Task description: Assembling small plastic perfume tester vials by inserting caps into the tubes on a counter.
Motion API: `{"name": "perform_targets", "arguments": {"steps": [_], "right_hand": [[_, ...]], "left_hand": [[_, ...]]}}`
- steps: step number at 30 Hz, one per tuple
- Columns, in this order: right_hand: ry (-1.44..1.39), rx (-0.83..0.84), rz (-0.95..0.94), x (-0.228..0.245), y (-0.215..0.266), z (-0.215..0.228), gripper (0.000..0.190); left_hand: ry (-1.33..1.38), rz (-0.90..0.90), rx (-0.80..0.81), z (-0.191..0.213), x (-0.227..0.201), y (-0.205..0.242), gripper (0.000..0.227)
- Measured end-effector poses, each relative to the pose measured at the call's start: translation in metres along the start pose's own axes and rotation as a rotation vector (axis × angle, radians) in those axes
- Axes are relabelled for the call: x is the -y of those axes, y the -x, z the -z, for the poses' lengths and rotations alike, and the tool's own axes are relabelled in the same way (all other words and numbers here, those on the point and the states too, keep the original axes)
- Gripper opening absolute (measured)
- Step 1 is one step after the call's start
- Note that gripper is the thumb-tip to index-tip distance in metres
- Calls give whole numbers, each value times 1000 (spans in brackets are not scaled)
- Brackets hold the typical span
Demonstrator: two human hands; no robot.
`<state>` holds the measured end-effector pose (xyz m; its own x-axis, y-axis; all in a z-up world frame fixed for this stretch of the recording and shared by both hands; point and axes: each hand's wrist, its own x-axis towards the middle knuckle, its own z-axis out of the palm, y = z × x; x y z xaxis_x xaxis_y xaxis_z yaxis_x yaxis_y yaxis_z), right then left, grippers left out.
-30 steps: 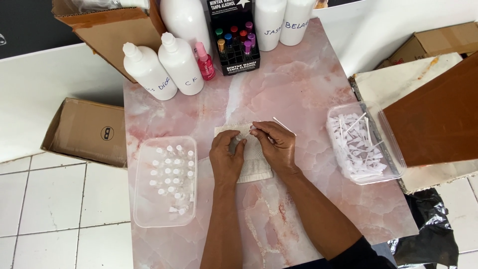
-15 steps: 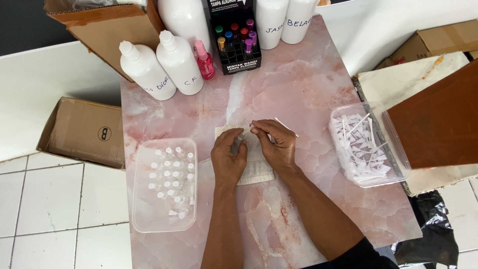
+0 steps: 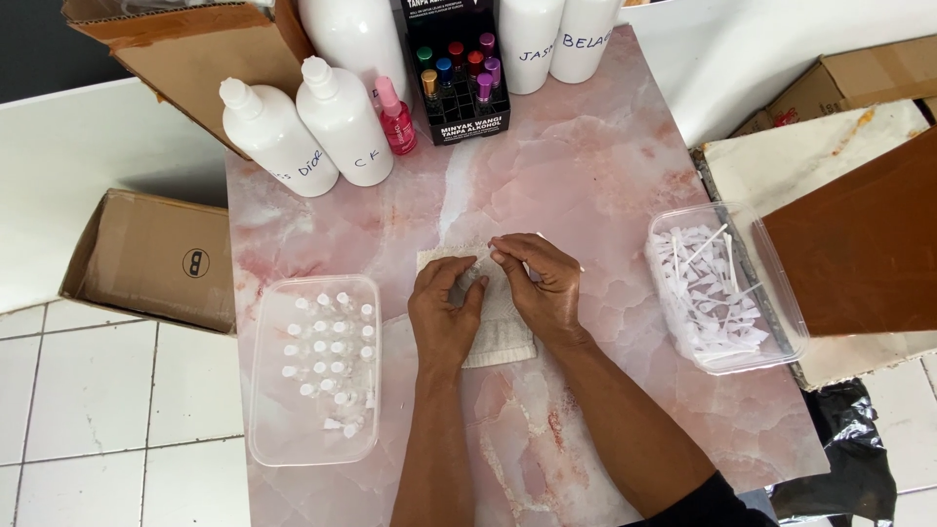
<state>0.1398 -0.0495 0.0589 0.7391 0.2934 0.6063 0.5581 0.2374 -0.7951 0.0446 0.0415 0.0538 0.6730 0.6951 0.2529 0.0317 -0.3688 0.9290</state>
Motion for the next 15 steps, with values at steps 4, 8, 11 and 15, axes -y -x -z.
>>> {"name": "perform_targets", "arguments": {"steps": [4, 8, 11, 15], "right_hand": [[-9, 0, -3, 0, 0, 0, 10], [0, 8, 9, 0, 0, 0, 10], [8, 23, 28, 3, -2, 0, 9], [5, 63, 50, 7, -2, 0, 8]], "left_hand": [[-13, -3, -5, -1, 1, 0, 24], [-4, -5, -7, 0, 0, 0, 23], [1, -16, -5, 0, 1, 0, 23], [1, -37, 5, 1, -1, 0, 23]]}}
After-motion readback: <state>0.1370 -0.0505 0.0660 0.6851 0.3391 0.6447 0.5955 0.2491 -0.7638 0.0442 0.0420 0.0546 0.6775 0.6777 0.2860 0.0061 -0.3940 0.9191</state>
